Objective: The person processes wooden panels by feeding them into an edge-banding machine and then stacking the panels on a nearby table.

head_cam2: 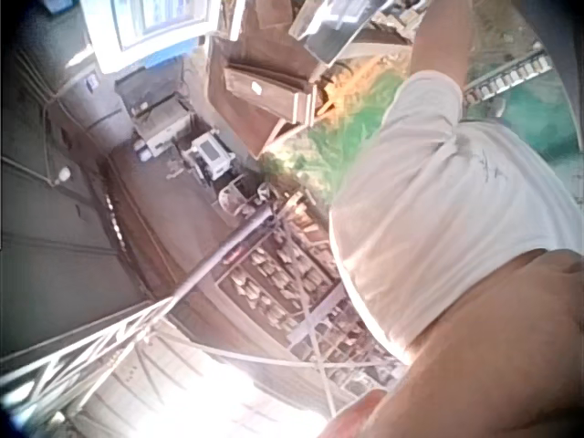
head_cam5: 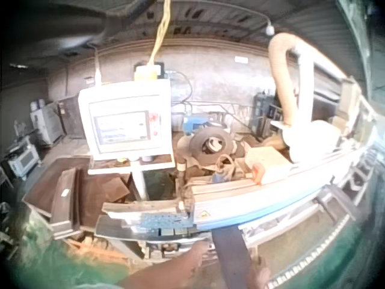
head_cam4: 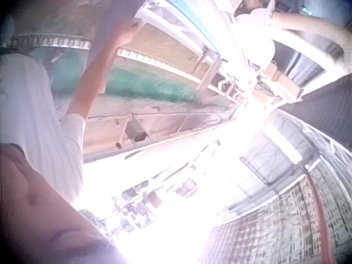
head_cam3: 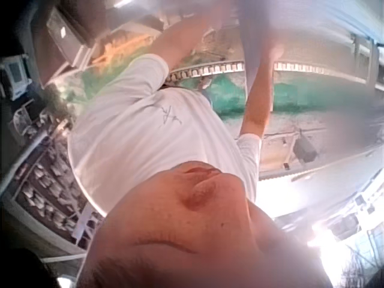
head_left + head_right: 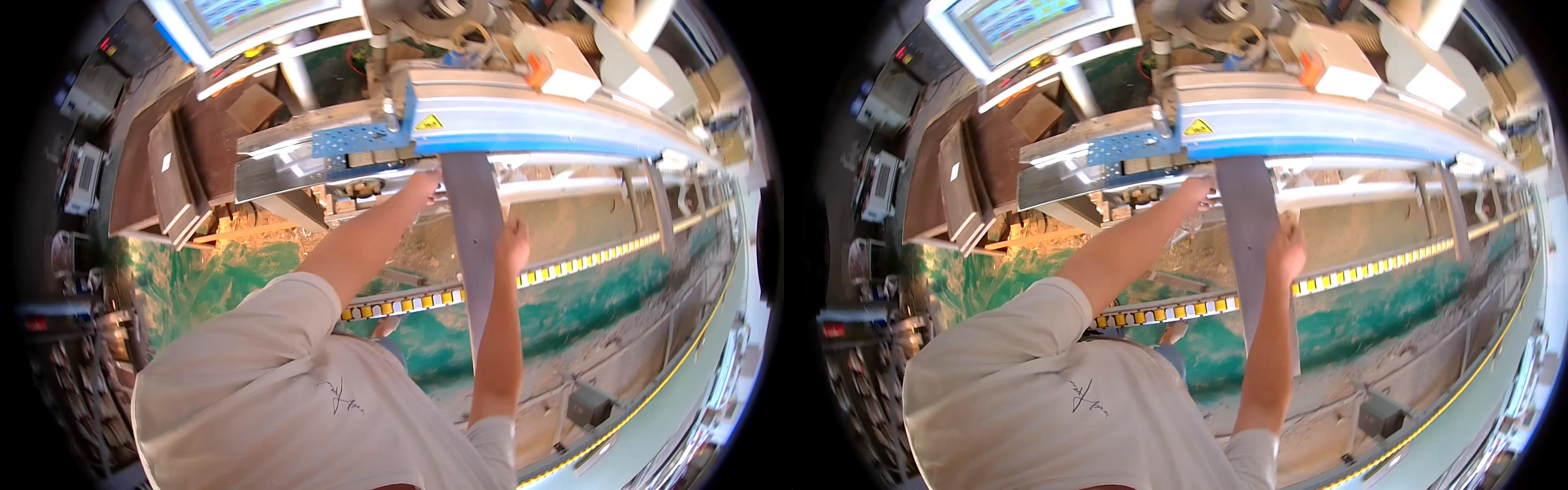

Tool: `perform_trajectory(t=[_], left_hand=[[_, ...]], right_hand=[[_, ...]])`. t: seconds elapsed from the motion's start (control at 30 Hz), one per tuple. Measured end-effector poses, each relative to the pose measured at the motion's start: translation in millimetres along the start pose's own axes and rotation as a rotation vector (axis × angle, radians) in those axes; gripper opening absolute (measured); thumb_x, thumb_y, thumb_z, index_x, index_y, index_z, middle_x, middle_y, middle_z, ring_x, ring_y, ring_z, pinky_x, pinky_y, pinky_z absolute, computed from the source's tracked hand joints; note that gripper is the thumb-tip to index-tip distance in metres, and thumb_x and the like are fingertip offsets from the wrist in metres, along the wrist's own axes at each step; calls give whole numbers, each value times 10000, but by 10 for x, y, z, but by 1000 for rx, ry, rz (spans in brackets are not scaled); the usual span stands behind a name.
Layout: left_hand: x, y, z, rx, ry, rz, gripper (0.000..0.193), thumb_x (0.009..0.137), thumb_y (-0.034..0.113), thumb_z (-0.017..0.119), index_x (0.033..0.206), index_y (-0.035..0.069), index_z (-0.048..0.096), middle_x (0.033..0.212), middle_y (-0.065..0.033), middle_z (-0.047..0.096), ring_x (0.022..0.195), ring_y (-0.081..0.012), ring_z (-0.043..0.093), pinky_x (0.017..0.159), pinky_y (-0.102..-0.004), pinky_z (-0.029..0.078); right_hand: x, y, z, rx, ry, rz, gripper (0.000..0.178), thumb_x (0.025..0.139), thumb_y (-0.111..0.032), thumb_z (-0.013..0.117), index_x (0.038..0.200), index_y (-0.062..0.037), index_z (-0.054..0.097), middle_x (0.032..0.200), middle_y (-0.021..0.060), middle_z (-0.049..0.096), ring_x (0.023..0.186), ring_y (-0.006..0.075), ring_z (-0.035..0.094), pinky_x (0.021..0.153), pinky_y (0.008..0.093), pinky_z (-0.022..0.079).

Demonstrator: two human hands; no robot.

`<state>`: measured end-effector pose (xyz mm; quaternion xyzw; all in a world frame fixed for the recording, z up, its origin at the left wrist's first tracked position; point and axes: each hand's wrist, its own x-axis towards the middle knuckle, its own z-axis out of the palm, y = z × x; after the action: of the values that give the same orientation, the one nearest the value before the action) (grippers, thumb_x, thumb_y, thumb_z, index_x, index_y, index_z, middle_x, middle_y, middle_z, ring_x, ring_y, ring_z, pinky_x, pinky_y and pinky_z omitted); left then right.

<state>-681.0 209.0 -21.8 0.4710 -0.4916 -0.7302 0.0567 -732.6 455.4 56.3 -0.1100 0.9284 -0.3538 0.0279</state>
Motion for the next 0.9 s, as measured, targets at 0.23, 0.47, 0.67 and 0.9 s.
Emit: perform_trajectory(t=[0.23, 0.47, 0.67, 0.9], left_hand=[[-902, -351, -2336, 278, 321, 507, 378, 921, 342, 665, 1123, 24, 693, 984, -111, 724, 891, -284, 711, 745, -400, 567], [-1641, 222, -5943, 945, 1355, 258, 862, 761, 525, 743, 1464, 147, 416, 1549, -173, 285, 1480, -401, 151, 1119, -733, 89], [-1778, 303, -6637, 996, 1095, 109, 881, 801, 637, 610, 1529, 206, 362, 1641, -99, 182, 1511, -425, 57, 1121, -745, 30], [-2309, -210, -6101, 983, 1138, 261, 871, 759, 574, 673, 1472, 134, 433, 1607, -138, 257, 1497, -404, 143, 1123, -724, 98]], right_hand=[[-1783, -29, 170, 288, 55, -25, 348, 1026, -272, 528, 1082, 44, 662, 977, 155, 706, 892, 268, 654, 794, 378, 505], [-2857, -977, 1192, 389, -498, -197, 261, 1006, -201, 543, 1005, 32, 662, 884, 128, 716, 780, 191, 667, 754, 315, 512], [-3182, -2310, 2035, 241, -931, -455, 236, 1001, -172, 535, 1042, 30, 650, 859, 84, 701, 785, 153, 645, 751, 303, 510], [-3603, -3385, 3541, 384, -1157, -241, 328, 1011, -308, 561, 1122, -7, 634, 1013, 64, 700, 852, 153, 658, 755, 305, 522]])
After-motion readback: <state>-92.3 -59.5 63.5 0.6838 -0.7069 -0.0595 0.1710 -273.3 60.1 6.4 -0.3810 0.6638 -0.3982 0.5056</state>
